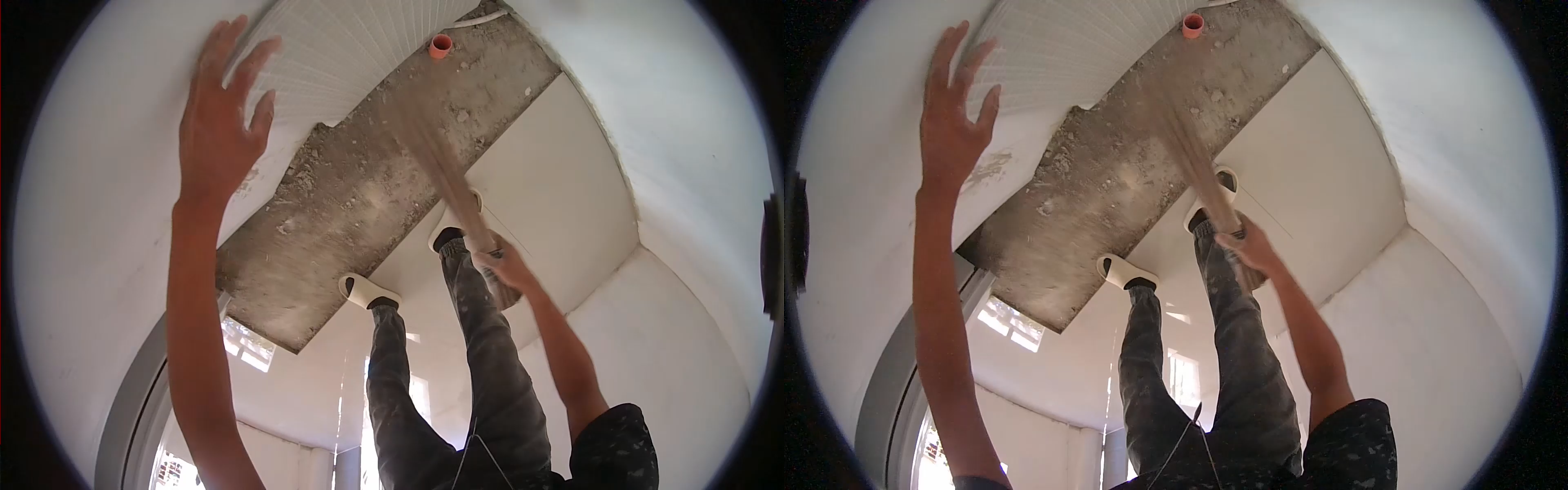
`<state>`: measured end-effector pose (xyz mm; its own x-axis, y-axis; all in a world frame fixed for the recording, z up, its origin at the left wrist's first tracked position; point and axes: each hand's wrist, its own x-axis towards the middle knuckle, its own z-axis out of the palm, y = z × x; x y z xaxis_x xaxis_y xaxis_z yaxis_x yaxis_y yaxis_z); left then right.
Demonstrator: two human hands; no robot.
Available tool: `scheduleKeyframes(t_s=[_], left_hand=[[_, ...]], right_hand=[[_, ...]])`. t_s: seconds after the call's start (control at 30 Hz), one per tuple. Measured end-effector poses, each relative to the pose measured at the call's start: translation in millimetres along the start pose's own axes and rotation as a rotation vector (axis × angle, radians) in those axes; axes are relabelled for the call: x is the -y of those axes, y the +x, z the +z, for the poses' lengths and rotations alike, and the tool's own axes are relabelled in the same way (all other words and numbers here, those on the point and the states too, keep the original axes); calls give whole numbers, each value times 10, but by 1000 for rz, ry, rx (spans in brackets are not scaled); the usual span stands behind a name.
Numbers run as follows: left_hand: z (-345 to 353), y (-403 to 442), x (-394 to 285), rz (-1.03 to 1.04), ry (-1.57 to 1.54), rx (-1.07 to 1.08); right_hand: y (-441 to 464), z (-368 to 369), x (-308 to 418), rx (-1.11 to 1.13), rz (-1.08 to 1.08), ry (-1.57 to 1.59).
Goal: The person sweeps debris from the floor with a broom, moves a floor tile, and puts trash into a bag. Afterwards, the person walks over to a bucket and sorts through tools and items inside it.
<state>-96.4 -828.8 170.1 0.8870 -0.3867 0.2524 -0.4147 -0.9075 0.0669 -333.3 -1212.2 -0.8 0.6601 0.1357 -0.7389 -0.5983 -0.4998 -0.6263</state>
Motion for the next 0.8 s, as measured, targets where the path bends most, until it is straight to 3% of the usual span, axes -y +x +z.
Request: scheduleKeyframes(t_s=[0.07, 0.13, 0.2, 0.27, 0.33, 0.37, 0.4, 0.43, 0.47, 0.5, 0.63, 0.7, 0.73, 0.77, 0.8], left_hand=[[-42, -177, 21, 4, -10, -30], [-74, -433, 53, 11, -11, -60], [-169, -759, 44, -24, -126, -112], [-275, -1147, 7, -32, -114, -118], [-369, -1481, -6, -135, -81, -35], [-376, -1652, -12, -235, -277, -74], [-427, -1772, -9, -241, -265, -81], [-504, -1877, -20, -263, -188, -39], [-590, -1963, -9, -274, -110, 2], [-636, -2037, 1, -326, -173, -29], [-854, -2473, 93, -299, -124, -32], [-958, -2823, 129, -349, -130, 0], [-1004, -3028, 127, -407, -138, 40], [-1030, -3255, 98, -408, -130, 52], [-1044, -3490, 56, -506, -144, 100]], right_hand=[[27, -382, 122, 40, 365, -30], [339, -613, -375, -226, 176, -313], [719, -685, -533, -462, -6, -191], [1148, -670, -429, -393, 174, -268], [1425, -232, -685, -155, 311, -427], [1341, 212, -677, -195, 262, -461], [1200, 690, -571, -235, 204, -498], [988, 1006, -441, -46, 261, -474], [741, 1280, -280, 7, 254, -537], [529, 1447, -121, 44, 309, -421], [62, 1351, -10, 112, 133, -302], [93, 1136, -312, 5, -32, -239], [12, 1021, 51, -102, 2, -99], [193, 881, 24, -109, 42, -211], [412, 879, 11, -333, 18, -213]])
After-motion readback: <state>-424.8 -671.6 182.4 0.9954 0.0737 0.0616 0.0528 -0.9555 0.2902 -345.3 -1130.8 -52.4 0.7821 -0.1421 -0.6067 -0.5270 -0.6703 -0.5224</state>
